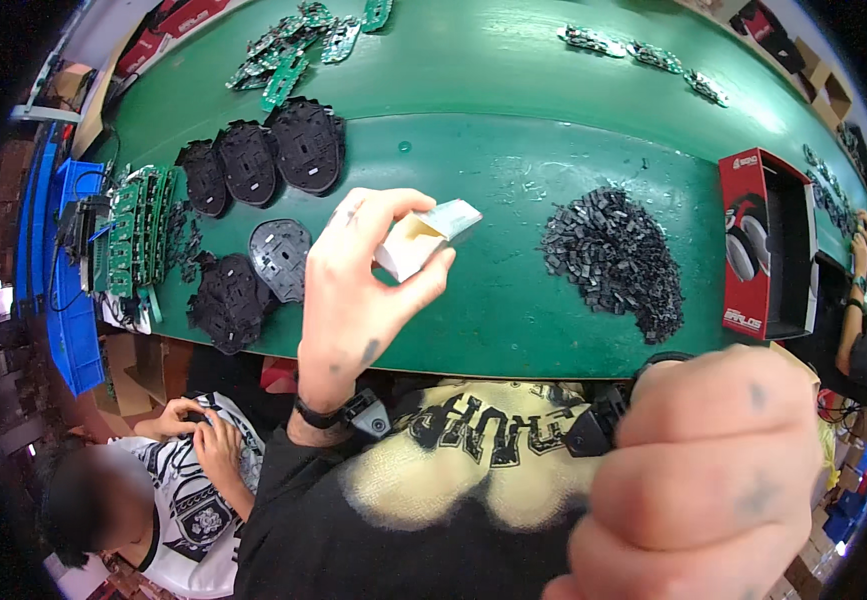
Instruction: The person applies glue from a small bottle to the interior of black plastic mouse casings. They then pick up small black rubber feet and press them onto the glued areas. The person handles the casings one at a time, placing them on a green workbench alongside circuit boards and other components.
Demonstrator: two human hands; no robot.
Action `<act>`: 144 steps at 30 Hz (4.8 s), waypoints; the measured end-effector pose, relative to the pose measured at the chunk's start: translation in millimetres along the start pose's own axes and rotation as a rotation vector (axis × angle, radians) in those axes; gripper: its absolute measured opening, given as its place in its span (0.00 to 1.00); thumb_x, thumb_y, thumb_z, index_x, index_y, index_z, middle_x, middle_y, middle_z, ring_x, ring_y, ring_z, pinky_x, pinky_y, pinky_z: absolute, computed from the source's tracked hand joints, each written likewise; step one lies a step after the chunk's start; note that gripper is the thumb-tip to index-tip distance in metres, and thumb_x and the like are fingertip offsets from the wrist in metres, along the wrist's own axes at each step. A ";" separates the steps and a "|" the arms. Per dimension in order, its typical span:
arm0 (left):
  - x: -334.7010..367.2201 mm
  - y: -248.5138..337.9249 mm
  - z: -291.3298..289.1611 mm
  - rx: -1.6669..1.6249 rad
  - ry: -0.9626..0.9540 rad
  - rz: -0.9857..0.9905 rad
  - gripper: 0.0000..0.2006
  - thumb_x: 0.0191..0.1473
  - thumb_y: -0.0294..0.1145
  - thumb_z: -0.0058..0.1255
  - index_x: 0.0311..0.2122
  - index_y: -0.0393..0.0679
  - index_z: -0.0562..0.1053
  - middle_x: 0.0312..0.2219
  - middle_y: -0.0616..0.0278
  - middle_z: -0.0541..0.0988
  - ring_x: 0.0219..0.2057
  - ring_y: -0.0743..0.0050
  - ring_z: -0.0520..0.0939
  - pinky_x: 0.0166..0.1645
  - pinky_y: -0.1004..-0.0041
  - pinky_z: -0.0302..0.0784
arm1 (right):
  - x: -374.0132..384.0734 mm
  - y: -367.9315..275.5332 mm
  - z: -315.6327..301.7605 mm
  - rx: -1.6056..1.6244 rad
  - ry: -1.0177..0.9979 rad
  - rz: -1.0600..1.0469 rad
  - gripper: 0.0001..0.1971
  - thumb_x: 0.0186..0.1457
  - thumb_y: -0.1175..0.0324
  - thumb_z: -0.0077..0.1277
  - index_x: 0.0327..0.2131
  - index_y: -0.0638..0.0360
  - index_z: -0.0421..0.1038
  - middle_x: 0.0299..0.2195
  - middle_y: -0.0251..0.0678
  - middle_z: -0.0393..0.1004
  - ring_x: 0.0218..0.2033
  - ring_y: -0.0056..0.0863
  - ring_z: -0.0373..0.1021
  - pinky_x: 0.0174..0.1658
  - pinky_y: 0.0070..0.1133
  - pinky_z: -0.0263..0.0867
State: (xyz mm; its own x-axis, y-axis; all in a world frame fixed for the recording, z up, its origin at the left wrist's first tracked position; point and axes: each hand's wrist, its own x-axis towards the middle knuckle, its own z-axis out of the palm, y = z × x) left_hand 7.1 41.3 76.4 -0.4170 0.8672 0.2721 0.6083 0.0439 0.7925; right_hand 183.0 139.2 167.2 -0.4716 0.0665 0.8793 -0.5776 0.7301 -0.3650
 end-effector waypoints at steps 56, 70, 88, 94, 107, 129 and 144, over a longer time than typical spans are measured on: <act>-11.8 -40.7 21.9 0.135 0.078 0.210 0.11 0.46 0.27 0.55 0.36 0.40 0.69 0.38 0.55 0.75 0.39 0.54 0.75 0.44 0.63 0.70 | -110.4 77.0 11.4 1.037 0.561 1.291 0.21 0.66 0.56 0.23 0.22 0.56 0.56 0.12 0.25 0.51 0.13 0.15 0.46 0.15 0.14 0.46; -134.4 0.9 49.4 0.109 0.681 0.126 0.09 0.44 0.27 0.59 0.32 0.45 0.71 0.40 0.58 0.73 0.41 0.57 0.75 0.44 0.66 0.72 | -108.5 66.6 26.8 1.516 0.133 1.316 0.16 0.65 0.59 0.33 0.24 0.55 0.57 0.14 0.25 0.51 0.15 0.14 0.47 0.16 0.12 0.47; -370.1 -64.3 87.6 -0.877 1.677 -0.607 0.11 0.60 0.44 0.38 0.41 0.49 0.61 0.25 0.55 0.76 0.11 0.75 0.71 0.12 0.79 0.62 | -119.4 38.1 57.5 1.332 0.081 1.401 0.15 0.64 0.61 0.33 0.25 0.55 0.58 0.15 0.25 0.53 0.14 0.13 0.48 0.14 0.12 0.47; -330.7 -139.8 39.6 -1.139 1.585 -0.584 0.18 0.55 0.41 0.40 0.48 0.44 0.66 0.34 0.60 0.77 0.27 0.72 0.78 0.22 0.76 0.75 | -132.5 23.2 65.9 1.249 0.117 1.415 0.21 0.65 0.54 0.29 0.20 0.54 0.57 0.12 0.25 0.50 0.12 0.15 0.45 0.12 0.13 0.43; -238.0 -404.3 -86.0 -1.659 2.026 -0.176 0.16 0.56 0.40 0.35 0.38 0.38 0.69 0.31 0.55 0.74 0.29 0.63 0.77 0.32 0.69 0.78 | -106.9 45.6 66.2 1.054 0.230 1.419 0.21 0.65 0.55 0.27 0.22 0.56 0.57 0.12 0.26 0.51 0.12 0.15 0.46 0.12 0.14 0.45; -264.8 -502.3 -315.5 -0.968 1.922 -0.619 0.20 0.51 0.46 0.39 0.33 0.35 0.70 0.23 0.51 0.74 0.22 0.57 0.76 0.24 0.62 0.73 | -73.6 52.3 73.3 0.716 0.245 1.506 0.20 0.64 0.54 0.32 0.20 0.50 0.59 0.16 0.28 0.56 0.16 0.19 0.48 0.18 0.16 0.45; -319.3 -487.7 -409.2 -1.026 2.251 -0.298 0.38 0.54 0.66 0.31 0.53 0.36 0.59 0.49 0.48 0.69 0.42 0.52 0.76 0.46 0.64 0.74 | -78.3 56.9 67.6 0.700 0.271 1.566 0.20 0.63 0.51 0.35 0.21 0.50 0.60 0.16 0.27 0.56 0.17 0.21 0.51 0.22 0.19 0.49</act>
State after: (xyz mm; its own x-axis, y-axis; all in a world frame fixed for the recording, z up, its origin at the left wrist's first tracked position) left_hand -432.8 -460.0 -173.6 -0.5547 -0.6860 -0.4708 0.3564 -0.7072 0.6106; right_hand 142.0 129.5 56.9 -0.7469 0.5212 -0.4129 0.0902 -0.5359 -0.8394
